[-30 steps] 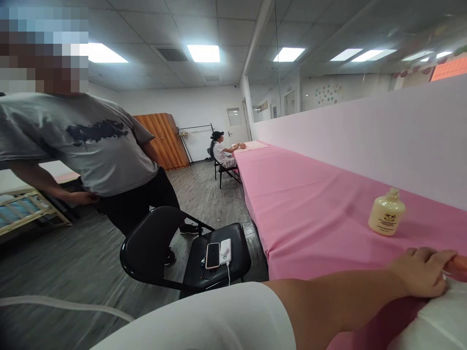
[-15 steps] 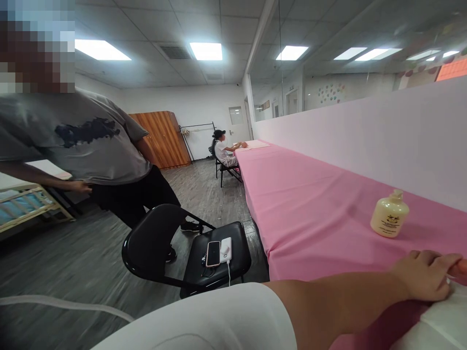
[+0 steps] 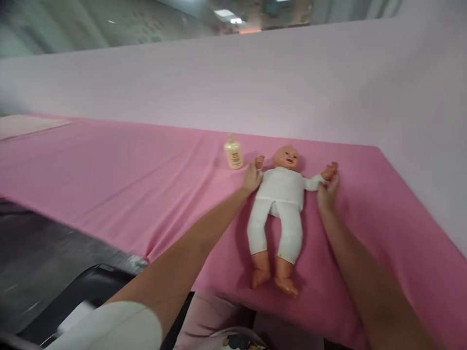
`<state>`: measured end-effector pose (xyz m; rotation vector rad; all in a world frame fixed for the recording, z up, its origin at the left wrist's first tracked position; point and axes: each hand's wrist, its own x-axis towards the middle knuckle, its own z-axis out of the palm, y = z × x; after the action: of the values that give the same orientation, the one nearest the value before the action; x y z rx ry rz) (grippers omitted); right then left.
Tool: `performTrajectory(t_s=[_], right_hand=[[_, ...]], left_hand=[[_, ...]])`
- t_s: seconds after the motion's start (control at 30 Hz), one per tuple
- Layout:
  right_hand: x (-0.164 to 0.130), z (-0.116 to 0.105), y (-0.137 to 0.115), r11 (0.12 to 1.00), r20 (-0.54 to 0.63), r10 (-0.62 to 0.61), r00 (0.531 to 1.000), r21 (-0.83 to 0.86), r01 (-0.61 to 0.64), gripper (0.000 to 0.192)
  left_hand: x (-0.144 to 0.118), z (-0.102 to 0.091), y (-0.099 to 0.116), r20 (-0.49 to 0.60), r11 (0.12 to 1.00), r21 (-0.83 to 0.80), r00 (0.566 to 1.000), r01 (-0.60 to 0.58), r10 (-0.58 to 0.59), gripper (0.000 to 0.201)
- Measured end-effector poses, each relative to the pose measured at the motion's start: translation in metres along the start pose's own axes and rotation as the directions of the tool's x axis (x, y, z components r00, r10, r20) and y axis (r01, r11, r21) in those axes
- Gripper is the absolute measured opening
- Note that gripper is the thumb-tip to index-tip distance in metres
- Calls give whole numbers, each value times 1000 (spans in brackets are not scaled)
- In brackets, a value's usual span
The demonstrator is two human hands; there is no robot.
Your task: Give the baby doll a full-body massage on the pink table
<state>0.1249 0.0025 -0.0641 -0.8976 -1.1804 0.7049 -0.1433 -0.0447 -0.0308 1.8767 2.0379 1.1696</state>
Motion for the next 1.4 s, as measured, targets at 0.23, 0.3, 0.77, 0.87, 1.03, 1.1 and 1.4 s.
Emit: performTrajectory(t_s=[0.23,0.3,0.77,0.87,1.03,1.1,1.4], right_hand=[[-1,11,19,994,26,-85,996,-67,87,81],[-2,9,17,995,33,-84,996,-57,86,81],[0,5,19,995,41,-95,995,-22,96,79],[1,5,22,994,33,-107,994,19,107,78],[1,4,26,990,45,-136,990,29,134,75],[1,4,27,990,48,-142,989,23,141,74],[1,7,26,986,47,-161,986,48,159,73]], left_hand=[[12,14,-37,-9,988,124,996,-91,93,68],[12,15,-38,10,988,129,997,-82,81,69],[18,23,-49,13,997,-1,997,-77,77,69],[23,31,-61,-42,987,-101,992,-123,120,71],[26,36,-70,-57,982,-80,985,-170,165,70],[26,36,-70,-48,984,-69,986,-163,160,71],[27,38,-73,-63,979,-77,981,-190,186,71]])
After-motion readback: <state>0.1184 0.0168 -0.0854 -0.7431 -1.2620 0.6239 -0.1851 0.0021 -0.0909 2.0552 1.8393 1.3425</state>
